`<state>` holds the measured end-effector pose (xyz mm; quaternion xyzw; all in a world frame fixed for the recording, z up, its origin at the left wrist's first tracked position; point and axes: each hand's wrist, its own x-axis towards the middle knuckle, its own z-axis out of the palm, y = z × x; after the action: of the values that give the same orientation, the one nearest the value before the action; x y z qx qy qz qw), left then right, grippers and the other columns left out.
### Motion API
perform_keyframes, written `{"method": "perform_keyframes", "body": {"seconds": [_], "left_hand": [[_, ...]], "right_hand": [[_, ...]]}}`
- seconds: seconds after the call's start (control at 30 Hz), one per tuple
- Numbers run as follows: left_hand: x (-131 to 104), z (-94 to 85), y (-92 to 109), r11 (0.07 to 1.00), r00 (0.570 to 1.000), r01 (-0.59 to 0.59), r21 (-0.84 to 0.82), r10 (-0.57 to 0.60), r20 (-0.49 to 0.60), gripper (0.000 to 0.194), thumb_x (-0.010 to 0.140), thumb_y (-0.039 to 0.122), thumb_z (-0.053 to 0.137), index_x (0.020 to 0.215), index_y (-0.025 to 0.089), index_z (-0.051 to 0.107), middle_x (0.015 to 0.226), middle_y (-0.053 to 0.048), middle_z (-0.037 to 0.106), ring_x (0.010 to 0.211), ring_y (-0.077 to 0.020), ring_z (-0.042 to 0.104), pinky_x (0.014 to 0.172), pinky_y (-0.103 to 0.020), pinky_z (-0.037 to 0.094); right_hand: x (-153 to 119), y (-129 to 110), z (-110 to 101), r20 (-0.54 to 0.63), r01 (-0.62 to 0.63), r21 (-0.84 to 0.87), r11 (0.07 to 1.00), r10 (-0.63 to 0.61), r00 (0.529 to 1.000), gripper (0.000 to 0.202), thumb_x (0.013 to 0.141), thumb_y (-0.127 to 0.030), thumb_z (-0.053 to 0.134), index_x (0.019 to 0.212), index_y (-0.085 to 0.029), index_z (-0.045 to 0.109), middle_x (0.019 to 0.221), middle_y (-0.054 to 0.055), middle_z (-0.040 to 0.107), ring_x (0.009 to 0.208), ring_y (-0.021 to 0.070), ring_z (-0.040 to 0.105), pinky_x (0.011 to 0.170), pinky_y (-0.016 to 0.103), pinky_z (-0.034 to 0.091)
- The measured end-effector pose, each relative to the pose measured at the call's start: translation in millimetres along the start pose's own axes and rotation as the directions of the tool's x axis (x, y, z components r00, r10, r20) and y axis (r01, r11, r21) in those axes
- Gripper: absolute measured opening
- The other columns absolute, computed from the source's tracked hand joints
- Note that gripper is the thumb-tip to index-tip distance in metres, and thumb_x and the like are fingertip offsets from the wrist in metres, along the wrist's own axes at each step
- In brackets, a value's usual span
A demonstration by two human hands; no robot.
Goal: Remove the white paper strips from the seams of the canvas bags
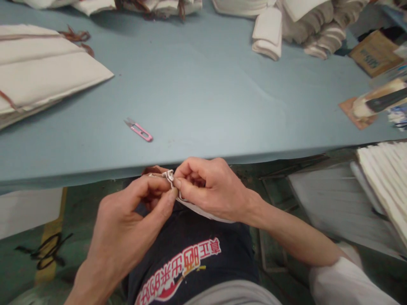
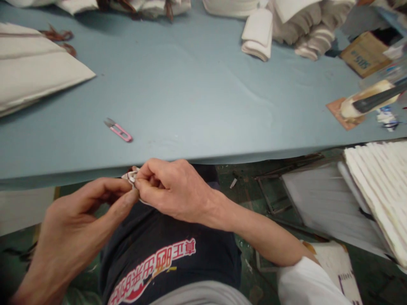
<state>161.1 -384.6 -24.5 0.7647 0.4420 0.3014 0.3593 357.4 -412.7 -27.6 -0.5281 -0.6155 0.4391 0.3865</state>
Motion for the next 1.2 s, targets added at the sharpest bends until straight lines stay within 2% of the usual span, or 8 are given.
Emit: {"method": "perform_keyframes", "body": {"seconds": [0.13,0.4,0.6,0.77,0.83,0.9,1.03,1.2], "left_hand": [[6.1,-2.1,6.9,0.997,0.995,0.070,0.010,-0.071,0.064,0.015,0.089,0.028,0.069,0.080,0.023,0.080,0.067,0.007,0.078,0.052,-0.0094,0.068,0.054,-0.017,0.049],[8.2,1.0,12.0,0.996,0.992,0.088,0.025,-0.089,0.091,0.019,0.088,0.028,0.066,0.072,0.022,0.076,0.058,0.006,0.068,0.048,-0.0086,0.059,0.049,-0.019,0.041],[7.9,19.7,1.7,0.898,0.941,0.338,-0.283,-0.323,0.100,0.021,0.078,0.031,0.070,0.061,0.020,0.067,0.053,0.006,0.053,0.047,-0.0082,0.043,0.044,-0.020,0.032],[2.4,38.2,-4.5,0.403,0.780,0.595,-0.695,-0.499,0.378,0.031,0.070,0.033,0.081,0.057,0.022,0.055,0.045,0.010,0.040,0.040,-0.0059,0.028,0.039,-0.020,0.023],[-0.4,40.7,-3.8,0.321,0.771,0.599,-0.733,-0.476,0.422,0.035,0.070,0.034,0.085,0.058,0.023,0.054,0.044,0.011,0.039,0.040,-0.0058,0.026,0.040,-0.020,0.023],[-2.0,38.7,-2.5,0.421,0.817,0.553,-0.719,-0.442,0.370,0.033,0.075,0.033,0.084,0.060,0.022,0.057,0.047,0.010,0.042,0.043,-0.0065,0.030,0.042,-0.020,0.025],[-1.3,25.2,2.6,0.797,0.924,0.382,-0.467,-0.318,0.213,0.025,0.085,0.032,0.077,0.065,0.022,0.066,0.055,0.006,0.051,0.049,-0.0094,0.040,0.045,-0.022,0.030],[-1.2,13.2,15.0,0.978,0.980,0.161,-0.135,-0.143,0.134,0.022,0.091,0.035,0.066,0.072,0.025,0.072,0.065,0.002,0.070,0.052,-0.0146,0.058,0.050,-0.026,0.042]], "right_hand": [[-3.2,-1.5,-2.4,0.029,0.111,-0.294,0.949,-0.107,0.994,0.014,0.102,-0.019,0.057,0.091,-0.016,0.064,0.069,-0.003,0.067,0.056,0.0077,0.056,0.056,0.021,0.036],[-6.5,2.1,2.9,0.102,0.292,-0.720,0.629,-0.321,0.942,0.028,0.108,-0.016,0.042,0.093,-0.017,0.066,0.075,0.004,0.073,0.060,0.0147,0.064,0.051,0.031,0.025],[-4.4,13.5,8.9,-0.039,0.063,-0.312,0.948,-0.079,0.996,0.009,0.096,-0.023,0.052,0.089,-0.019,0.056,0.066,-0.005,0.058,0.054,0.0095,0.049,0.055,0.024,0.031],[-9.9,21.2,13.4,0.014,-0.200,0.207,0.958,0.201,0.979,0.025,0.098,-0.040,0.056,0.083,-0.021,0.053,0.067,-0.007,0.050,0.058,0.0088,0.041,0.052,0.021,0.033],[-13.0,22.1,12.4,0.022,-0.225,0.282,0.933,0.228,0.973,0.029,0.099,-0.045,0.056,0.084,-0.020,0.054,0.069,-0.006,0.050,0.058,0.0090,0.041,0.052,0.021,0.035],[-15.9,21.0,7.6,0.004,-0.176,0.244,0.954,0.181,0.984,0.028,0.100,-0.043,0.057,0.086,-0.020,0.056,0.069,-0.006,0.052,0.057,0.0088,0.043,0.051,0.021,0.035],[-19.3,12.2,-9.9,0.022,0.079,-0.107,0.991,-0.077,0.997,0.020,0.106,-0.034,0.057,0.096,-0.018,0.062,0.074,-0.004,0.065,0.060,0.0084,0.052,0.056,0.021,0.036],[-20.4,-2.9,-24.0,0.146,0.326,-0.653,0.684,-0.308,0.940,0.030,0.113,-0.023,0.045,0.096,-0.015,0.069,0.084,0.006,0.079,0.071,0.0141,0.068,0.061,0.028,0.037]]}}
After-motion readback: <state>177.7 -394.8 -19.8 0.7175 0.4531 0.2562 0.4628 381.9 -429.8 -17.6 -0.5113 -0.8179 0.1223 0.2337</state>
